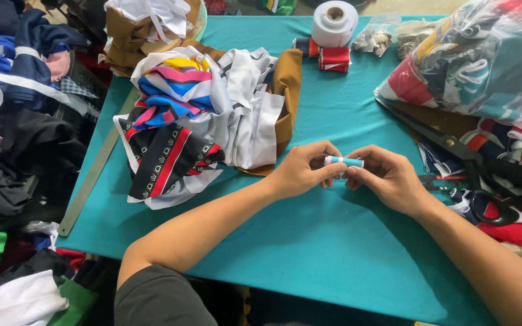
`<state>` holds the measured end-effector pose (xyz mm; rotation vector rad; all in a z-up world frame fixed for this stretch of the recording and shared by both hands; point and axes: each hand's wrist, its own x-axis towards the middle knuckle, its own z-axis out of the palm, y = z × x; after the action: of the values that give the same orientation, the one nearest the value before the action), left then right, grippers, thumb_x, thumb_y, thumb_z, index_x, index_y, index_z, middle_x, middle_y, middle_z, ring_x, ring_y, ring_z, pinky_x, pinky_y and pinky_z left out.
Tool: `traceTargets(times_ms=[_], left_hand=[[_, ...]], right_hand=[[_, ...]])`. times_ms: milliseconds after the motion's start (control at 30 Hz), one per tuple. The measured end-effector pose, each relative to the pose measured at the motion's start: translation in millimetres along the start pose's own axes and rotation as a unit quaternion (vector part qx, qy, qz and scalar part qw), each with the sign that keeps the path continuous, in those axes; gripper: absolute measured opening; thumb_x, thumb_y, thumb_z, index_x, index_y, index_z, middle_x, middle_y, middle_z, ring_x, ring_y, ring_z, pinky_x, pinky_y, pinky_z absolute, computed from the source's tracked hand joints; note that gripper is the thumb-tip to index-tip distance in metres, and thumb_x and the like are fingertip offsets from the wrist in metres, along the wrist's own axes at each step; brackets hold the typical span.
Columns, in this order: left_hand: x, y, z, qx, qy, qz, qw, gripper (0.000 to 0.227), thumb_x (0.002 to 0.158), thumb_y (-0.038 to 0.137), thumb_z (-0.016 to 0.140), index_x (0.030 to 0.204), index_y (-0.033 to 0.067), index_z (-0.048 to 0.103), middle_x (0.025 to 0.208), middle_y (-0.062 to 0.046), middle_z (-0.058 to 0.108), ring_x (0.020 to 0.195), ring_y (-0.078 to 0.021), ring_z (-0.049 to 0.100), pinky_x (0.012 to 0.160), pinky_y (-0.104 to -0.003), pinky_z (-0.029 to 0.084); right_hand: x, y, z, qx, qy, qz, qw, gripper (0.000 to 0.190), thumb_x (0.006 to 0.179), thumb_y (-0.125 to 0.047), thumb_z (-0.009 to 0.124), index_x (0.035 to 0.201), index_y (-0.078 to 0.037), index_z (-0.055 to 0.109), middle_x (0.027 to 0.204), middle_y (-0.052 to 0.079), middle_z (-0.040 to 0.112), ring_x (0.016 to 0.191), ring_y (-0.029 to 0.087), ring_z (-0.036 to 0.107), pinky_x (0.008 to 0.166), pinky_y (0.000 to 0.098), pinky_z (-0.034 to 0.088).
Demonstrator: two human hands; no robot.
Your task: Folding small strips of colored fabric and wrapping them with a secondary fabric band to create assembled components.
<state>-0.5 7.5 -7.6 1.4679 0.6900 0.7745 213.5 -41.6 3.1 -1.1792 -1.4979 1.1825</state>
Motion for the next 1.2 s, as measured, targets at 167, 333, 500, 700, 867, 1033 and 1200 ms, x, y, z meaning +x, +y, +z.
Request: traceTargets(times_ms=[167, 333, 500, 700, 867, 1033, 1200], left_hand=[[-1, 12, 1, 0.009, -0.013, -0.014, 1.0, 0.024, 0.101, 0.029, 0.067, 0.099, 0.0056, 0.069, 0.081, -0.015, 0.075, 0.066, -0.017, 0.073, 0.058, -0.029, 0.064], [-3, 6, 0, 0.009, -0.013, -0.002, 1.0, 0.022, 0.102, 0.027, 0.067, 0.095, 0.0065, 0.069, 0.08, -0.013, 0.076, 0.067, -0.0169, 0.074, 0.058, -0.028, 0.063], [-6, 9, -1, 0.012, -0.008, 0.036, 0.999, 0.018, 0.099, 0.022, 0.07, 0.093, 0.0051, 0.069, 0.079, -0.013, 0.076, 0.066, -0.0168, 0.073, 0.057, -0.027, 0.063], [-4, 7, -3, 0.007, -0.031, 0.029, 0.999, 0.024, 0.107, 0.023, 0.057, 0.093, 0.0071, 0.068, 0.083, -0.011, 0.078, 0.068, -0.0175, 0.075, 0.061, -0.03, 0.064], [-6, 13, -3, -0.035, -0.039, 0.038, 0.998, 0.022, 0.108, 0.02, 0.058, 0.101, 0.0031, 0.07, 0.088, -0.017, 0.077, 0.076, -0.021, 0.076, 0.067, -0.033, 0.067], [-6, 9, -4, -0.012, -0.051, 0.057, 0.997, 0.017, 0.106, 0.017, 0.062, 0.102, 0.0038, 0.071, 0.086, -0.016, 0.077, 0.076, -0.0202, 0.076, 0.067, -0.032, 0.067], [-6, 8, -4, 0.026, -0.069, 0.053, 0.996, 0.012, 0.102, 0.015, 0.067, 0.102, 0.0054, 0.074, 0.087, -0.014, 0.078, 0.074, -0.0182, 0.075, 0.065, -0.03, 0.067]], right_hand=[[3, 10, -5, 0.026, -0.001, 0.005, 1.0, 0.019, 0.092, -0.001, 0.073, 0.111, 0.003, 0.072, 0.074, 0.02, 0.076, 0.067, 0.024, 0.076, 0.068, 0.0393, 0.064], [7, 3, -4, 0.041, -0.001, 0.024, 0.999, 0.021, 0.09, 0.002, 0.073, 0.111, 0.006, 0.071, 0.077, 0.023, 0.076, 0.07, 0.026, 0.077, 0.068, 0.0431, 0.066], [9, -3, -3, 0.032, -0.029, 0.062, 0.997, 0.021, 0.094, -0.004, 0.071, 0.111, 0.006, 0.074, 0.075, 0.024, 0.076, 0.071, 0.026, 0.075, 0.069, 0.0452, 0.066], [11, -12, 1, 0.043, -0.012, 0.091, 0.995, 0.022, 0.097, -0.005, 0.068, 0.113, 0.01, 0.072, 0.079, 0.027, 0.075, 0.074, 0.029, 0.075, 0.067, 0.0462, 0.065], [12, -25, -6, 0.047, -0.013, 0.097, 0.994, 0.021, 0.1, -0.005, 0.065, 0.113, 0.01, 0.071, 0.077, 0.024, 0.071, 0.067, 0.028, 0.07, 0.064, 0.0464, 0.064], [0, -24, -2, 0.056, -0.001, 0.103, 0.993, 0.024, 0.094, -0.001, 0.07, 0.114, 0.012, 0.071, 0.077, 0.024, 0.07, 0.065, 0.027, 0.069, 0.062, 0.0464, 0.064], [-10, -19, -7, 0.009, 0.017, 0.073, 0.997, 0.022, 0.094, -0.003, 0.071, 0.112, 0.009, 0.073, 0.071, 0.021, 0.071, 0.056, 0.024, 0.067, 0.057, 0.041, 0.062]])
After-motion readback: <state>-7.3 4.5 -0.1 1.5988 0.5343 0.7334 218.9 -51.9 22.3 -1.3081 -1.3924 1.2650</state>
